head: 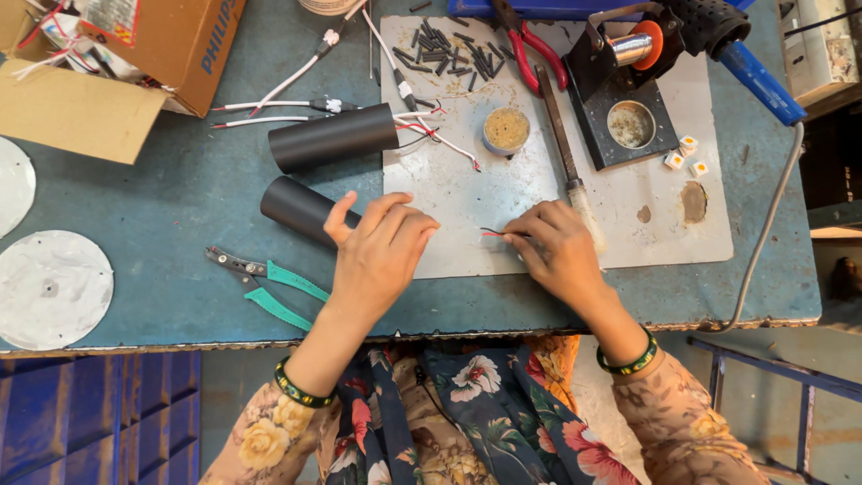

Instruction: The person solders wires to a small white electrical component using a soldering iron and solder wire. They handle black cylindrical objects and red and black wires, placing the soldered component into a cylinder and continuing to solder additional wires.

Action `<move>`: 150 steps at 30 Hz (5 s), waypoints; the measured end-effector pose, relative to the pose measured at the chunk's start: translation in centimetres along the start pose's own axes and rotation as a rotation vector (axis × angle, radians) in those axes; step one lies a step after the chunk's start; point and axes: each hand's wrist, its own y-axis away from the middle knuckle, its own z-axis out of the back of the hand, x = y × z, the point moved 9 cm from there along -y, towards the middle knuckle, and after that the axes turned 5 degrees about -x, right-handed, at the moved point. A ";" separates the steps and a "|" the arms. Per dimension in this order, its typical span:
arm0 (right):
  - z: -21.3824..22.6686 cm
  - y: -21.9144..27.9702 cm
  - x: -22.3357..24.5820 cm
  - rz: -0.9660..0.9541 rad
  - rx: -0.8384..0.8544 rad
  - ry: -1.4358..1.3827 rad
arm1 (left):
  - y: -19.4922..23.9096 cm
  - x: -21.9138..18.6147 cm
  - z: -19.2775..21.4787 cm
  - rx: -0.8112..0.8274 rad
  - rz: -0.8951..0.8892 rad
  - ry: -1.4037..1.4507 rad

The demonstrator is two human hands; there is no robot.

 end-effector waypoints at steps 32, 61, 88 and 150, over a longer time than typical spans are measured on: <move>0.6 1.6 -2.0 -0.225 -0.016 -0.223 | 1.1 -1.4 0.7 -0.027 0.138 0.178; -2.1 -14.4 -5.9 0.136 0.376 0.726 | 8.7 0.6 3.3 -0.224 0.270 0.103; 0.1 -5.8 -2.1 -0.065 0.245 0.056 | 8.8 0.9 3.3 -0.224 0.310 0.102; -0.6 2.3 0.8 -0.121 -0.008 0.060 | -1.9 -2.4 -5.3 0.206 -0.094 0.074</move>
